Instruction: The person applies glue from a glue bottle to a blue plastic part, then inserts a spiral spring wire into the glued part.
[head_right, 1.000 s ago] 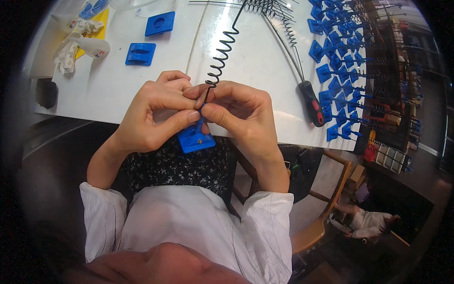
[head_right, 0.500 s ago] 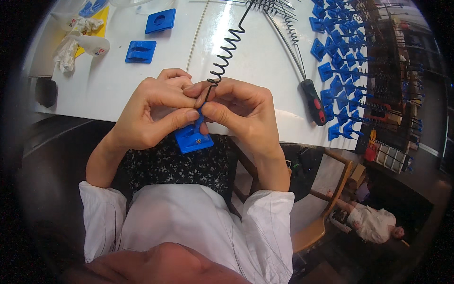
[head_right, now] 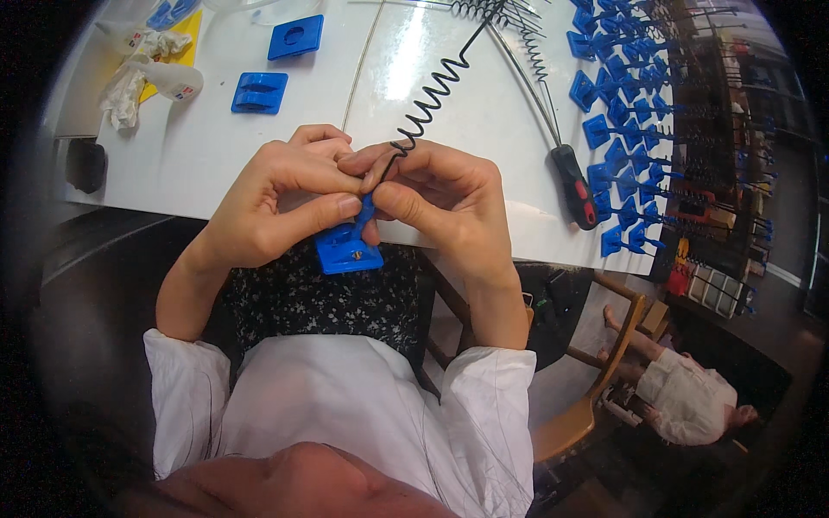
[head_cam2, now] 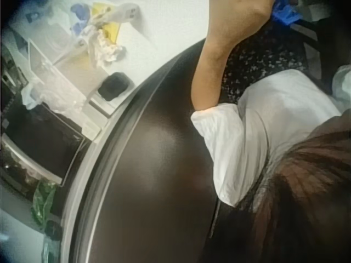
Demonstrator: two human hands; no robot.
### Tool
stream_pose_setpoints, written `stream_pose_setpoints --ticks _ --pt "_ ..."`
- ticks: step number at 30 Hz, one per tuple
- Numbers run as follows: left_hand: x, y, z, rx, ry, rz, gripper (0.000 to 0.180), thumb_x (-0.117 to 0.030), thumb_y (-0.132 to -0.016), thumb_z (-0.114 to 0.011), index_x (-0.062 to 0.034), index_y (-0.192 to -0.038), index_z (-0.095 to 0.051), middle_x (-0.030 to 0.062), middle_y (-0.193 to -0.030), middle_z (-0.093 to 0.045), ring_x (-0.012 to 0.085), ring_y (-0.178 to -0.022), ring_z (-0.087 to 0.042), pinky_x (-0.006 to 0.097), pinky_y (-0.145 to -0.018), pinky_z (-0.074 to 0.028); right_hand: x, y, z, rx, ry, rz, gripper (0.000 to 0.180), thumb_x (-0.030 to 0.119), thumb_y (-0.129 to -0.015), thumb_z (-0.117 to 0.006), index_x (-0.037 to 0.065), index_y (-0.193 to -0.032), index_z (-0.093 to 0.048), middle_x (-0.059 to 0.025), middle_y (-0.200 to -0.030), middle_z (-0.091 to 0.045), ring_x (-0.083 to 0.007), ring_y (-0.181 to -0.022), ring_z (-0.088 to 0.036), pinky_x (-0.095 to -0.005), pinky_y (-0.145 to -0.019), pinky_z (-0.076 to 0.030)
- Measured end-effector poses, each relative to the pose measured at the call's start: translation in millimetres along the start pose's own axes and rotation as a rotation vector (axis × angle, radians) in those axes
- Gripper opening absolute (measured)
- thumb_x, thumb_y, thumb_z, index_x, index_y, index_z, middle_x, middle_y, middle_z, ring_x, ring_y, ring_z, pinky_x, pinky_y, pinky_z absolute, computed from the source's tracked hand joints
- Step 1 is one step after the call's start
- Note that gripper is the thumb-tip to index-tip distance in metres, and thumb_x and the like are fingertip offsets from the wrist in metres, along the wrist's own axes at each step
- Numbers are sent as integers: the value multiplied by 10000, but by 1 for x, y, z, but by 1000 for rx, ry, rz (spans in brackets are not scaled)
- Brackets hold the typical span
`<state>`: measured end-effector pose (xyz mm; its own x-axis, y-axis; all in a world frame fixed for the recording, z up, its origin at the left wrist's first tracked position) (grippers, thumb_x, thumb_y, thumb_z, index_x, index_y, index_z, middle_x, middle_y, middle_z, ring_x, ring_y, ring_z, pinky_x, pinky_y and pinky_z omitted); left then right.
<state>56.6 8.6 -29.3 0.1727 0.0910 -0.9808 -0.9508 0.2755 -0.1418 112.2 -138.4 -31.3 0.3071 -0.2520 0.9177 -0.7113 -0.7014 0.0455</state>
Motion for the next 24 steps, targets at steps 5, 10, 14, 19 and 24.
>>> stream_pose_setpoints --ticks 5,10,14,19,24 --pt "-1 0 -1 -11 -23 -8 135 -102 -816 -601 -39 -773 -711 42 -730 -645 156 -759 -518 359 -963 -292 -1 2 2 -14 62 6 131 22 -792 -702 -70 -856 -635 -207 -981 -650 -212 -768 -650 -300 -620 -567" --pt "-1 0 -1 -18 -60 -33 96 -81 -794 -625 -39 -786 -711 44 -726 -649 166 -757 -530 364 -968 -298 0 3 1 2 50 -11 142 31 -792 -707 -72 -857 -634 -216 -999 -647 -208 -759 -648 -291 -616 -562" --pt "0 -1 -3 -27 -87 -38 82 -57 -781 -632 -32 -799 -708 54 -752 -661 176 -773 -545 370 -967 -304 0 4 2 12 78 6 143 27 -802 -697 -70 -889 -637 -202 -1019 -648 -193 -766 -639 -282 -617 -553" --pt "-3 1 -4 -98 -178 -64 87 -16 -761 -623 -9 -810 -695 81 -763 -666 204 -791 -566 388 -974 -310 -3 4 3 50 119 54 138 7 -822 -671 -69 -932 -636 -177 -1037 -648 -173 -803 -629 -273 -624 -535" --pt "1 1 -7 -140 -140 -80 136 -67 -785 -608 -8 -880 -686 95 -810 -663 206 -843 -561 401 -1012 -263 -6 5 -1 -37 117 138 91 -22 -842 -634 -52 -928 -633 -164 -1051 -646 -174 -855 -620 -268 -632 -524"
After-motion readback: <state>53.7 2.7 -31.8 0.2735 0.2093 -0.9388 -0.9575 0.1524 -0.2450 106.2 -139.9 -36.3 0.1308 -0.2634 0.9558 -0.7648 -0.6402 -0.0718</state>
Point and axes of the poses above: each hand's wrist, its own y-axis away from the middle knuckle, its own z-axis out of the back of the hand, x = y × z, the point moved 4 cm from there along -y, towards the middle knuckle
